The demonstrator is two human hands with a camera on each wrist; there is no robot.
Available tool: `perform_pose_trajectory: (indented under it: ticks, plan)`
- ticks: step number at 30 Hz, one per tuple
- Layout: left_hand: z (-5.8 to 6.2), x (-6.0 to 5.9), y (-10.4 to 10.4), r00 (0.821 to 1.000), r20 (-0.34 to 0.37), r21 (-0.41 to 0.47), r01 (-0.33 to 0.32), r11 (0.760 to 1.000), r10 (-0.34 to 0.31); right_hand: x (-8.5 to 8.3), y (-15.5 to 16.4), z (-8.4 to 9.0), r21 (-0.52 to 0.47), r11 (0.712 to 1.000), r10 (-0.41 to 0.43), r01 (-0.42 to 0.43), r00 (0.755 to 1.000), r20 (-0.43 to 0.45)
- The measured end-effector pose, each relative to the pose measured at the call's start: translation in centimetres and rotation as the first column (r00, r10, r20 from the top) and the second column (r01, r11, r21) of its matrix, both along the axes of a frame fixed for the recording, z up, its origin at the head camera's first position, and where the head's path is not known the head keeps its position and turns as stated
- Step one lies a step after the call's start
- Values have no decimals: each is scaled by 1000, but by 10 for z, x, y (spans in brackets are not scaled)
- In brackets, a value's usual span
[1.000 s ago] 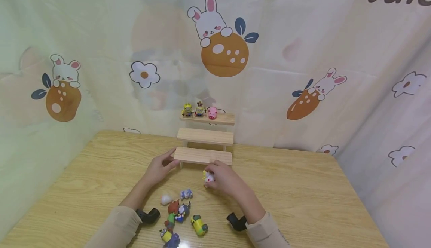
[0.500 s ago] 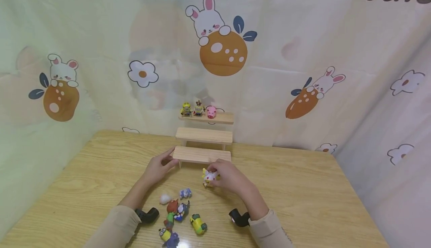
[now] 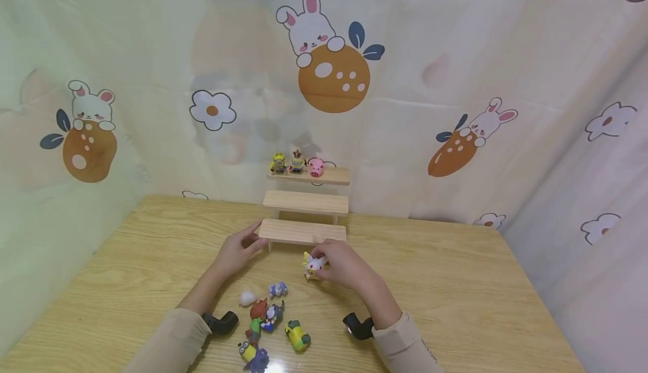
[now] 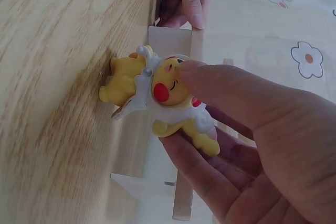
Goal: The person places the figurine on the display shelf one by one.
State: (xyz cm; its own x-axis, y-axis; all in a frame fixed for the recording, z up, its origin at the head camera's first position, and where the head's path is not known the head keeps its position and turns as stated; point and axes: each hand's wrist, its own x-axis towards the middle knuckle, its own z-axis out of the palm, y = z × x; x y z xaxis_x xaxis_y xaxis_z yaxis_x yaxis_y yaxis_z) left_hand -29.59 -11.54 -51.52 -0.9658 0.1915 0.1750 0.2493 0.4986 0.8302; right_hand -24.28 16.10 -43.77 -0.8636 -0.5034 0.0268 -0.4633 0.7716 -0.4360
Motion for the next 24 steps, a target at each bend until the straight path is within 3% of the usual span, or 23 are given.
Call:
perform_pose_trajectory:
  ticks: [10,24]
  plan:
    - [-2,-2,-1,1000,26,-12,-3,1000,3,-3,1,-3,-9,1000,-13,13,1000,-9]
    - [0,0,0,1000,1,-3,-1,1000,1,-2,3,-1,-28,1000,-11,10,1000,-12]
